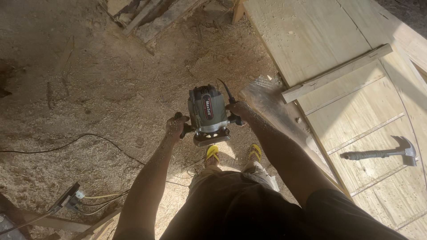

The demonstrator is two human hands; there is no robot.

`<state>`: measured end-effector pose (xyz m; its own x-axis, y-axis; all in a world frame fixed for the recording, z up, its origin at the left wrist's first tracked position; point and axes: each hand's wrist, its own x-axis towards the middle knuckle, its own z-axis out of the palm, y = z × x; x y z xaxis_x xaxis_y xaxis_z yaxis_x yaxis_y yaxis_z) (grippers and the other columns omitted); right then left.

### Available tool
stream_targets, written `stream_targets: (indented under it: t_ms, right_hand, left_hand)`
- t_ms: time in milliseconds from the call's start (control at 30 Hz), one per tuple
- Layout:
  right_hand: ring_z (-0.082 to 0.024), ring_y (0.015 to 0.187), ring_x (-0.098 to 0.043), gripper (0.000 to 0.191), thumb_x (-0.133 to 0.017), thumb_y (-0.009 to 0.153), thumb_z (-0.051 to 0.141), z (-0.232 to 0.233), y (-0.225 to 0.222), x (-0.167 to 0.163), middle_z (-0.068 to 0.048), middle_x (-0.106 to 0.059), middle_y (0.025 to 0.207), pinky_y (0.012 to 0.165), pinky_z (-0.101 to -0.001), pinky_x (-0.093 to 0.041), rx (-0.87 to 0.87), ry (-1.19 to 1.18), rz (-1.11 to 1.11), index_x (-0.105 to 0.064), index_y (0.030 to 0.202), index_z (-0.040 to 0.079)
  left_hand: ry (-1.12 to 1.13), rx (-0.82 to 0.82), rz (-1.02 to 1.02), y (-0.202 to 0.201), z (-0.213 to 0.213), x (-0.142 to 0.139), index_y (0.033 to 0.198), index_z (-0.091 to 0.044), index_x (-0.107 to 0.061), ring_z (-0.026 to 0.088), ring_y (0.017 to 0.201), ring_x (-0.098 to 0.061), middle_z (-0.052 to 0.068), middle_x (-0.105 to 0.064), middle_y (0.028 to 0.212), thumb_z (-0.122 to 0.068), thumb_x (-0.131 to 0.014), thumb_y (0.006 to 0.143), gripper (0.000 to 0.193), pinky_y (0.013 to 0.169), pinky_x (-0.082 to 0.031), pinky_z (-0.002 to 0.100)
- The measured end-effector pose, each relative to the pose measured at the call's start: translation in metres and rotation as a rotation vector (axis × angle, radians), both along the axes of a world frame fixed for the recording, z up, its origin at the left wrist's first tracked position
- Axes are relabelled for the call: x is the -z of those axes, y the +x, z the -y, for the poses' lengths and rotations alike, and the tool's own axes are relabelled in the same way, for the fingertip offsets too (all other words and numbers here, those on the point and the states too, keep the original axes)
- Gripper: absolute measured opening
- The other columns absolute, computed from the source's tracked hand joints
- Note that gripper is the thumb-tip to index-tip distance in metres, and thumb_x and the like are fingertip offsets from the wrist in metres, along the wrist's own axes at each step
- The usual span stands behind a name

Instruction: The person guides a handheld router along thin wood strips fastened to a curved plywood form, cutting grooves in the plywood. They use a hammer to tap and reposition the strips, lift and re-seat a strip, and resume routing along the curve.

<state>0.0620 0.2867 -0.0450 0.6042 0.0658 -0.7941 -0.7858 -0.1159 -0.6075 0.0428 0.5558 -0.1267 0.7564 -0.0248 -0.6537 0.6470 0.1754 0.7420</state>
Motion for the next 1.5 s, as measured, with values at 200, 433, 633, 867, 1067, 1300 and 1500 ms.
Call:
stream_targets:
  t_ms: [200,433,633,867,1067,1300,1500]
  right_hand:
    - [-0.016,0.057,-0.063,0.030,-0.077,0.088,0.022,-0.029,0.023,0.001,-0.007,-0.065,0.078,0.046,-0.0315,-0.052,-0.047,0.052,0.088,-0.067,0.104,-0.002]
    - [-0.019,0.055,-0.064,0.027,-0.084,0.077,0.019,0.005,0.096,0.000,-0.011,-0.069,0.074,0.046,-0.0348,-0.051,-0.115,-0.194,0.163,-0.074,0.090,-0.003]
    - [-0.021,0.055,-0.063,0.032,-0.082,0.079,0.030,0.085,0.174,-0.028,-0.012,-0.070,0.072,0.047,-0.0382,-0.050,-0.197,-0.425,0.190,-0.078,0.092,0.001]
    - [-0.018,0.058,-0.064,0.043,-0.083,0.075,0.042,0.212,0.233,-0.082,-0.011,-0.071,0.073,0.052,-0.0354,-0.050,0.114,-0.513,0.253,-0.080,0.092,0.002]
    - [-0.018,0.067,-0.068,0.047,-0.084,0.072,0.044,0.290,0.266,-0.105,-0.010,-0.074,0.080,0.060,-0.0369,-0.055,0.368,-0.600,0.291,-0.078,0.097,0.005]
    - [-0.019,0.092,-0.074,0.051,-0.085,0.067,0.038,0.343,0.303,-0.092,-0.009,-0.078,0.099,0.083,-0.0339,-0.058,0.670,-0.616,0.350,-0.078,0.109,0.008]
    - [-0.021,0.096,-0.075,0.054,-0.082,0.070,0.035,0.359,0.358,-0.072,-0.009,-0.079,0.102,0.085,-0.0351,-0.059,0.790,-0.577,0.286,-0.075,0.115,0.007]
  left_hand:
    - [0.098,0.021,-0.154,0.003,-0.031,-0.007,0.101,-0.002,-0.070,0.020,0.061,-0.065,0.012,-0.071,0.081,-0.021,-0.068,0.093,0.020,0.046,-0.049,0.035]
    - [-0.013,0.031,-0.260,0.059,0.007,0.006,0.094,-0.005,-0.065,0.019,0.054,-0.060,0.011,-0.067,0.074,-0.024,-0.054,0.100,0.023,0.038,-0.042,0.033]
    - [-0.192,0.038,0.061,0.157,0.087,-0.013,0.097,-0.003,-0.062,0.019,0.050,-0.056,0.013,-0.068,0.075,-0.036,-0.039,0.107,0.041,0.039,-0.044,0.033]
    - [-0.167,0.187,0.038,0.266,0.210,-0.044,0.097,-0.003,-0.062,0.019,0.052,-0.056,0.012,-0.066,0.074,-0.043,-0.041,0.104,0.046,0.041,-0.045,0.034]
    - [-0.211,0.327,0.025,0.329,0.302,-0.057,0.096,-0.003,-0.062,0.020,0.053,-0.056,0.012,-0.065,0.073,-0.049,-0.043,0.102,0.050,0.044,-0.046,0.035]
    - [-0.278,0.442,-0.028,0.408,0.377,-0.039,0.096,-0.003,-0.062,0.020,0.055,-0.057,0.011,-0.063,0.072,-0.056,-0.045,0.099,0.056,0.047,-0.047,0.036]
    - [-0.327,0.498,-0.151,0.458,0.407,-0.009,0.096,-0.003,-0.062,0.021,0.057,-0.057,0.011,-0.061,0.072,-0.062,-0.046,0.097,0.061,0.049,-0.048,0.037]
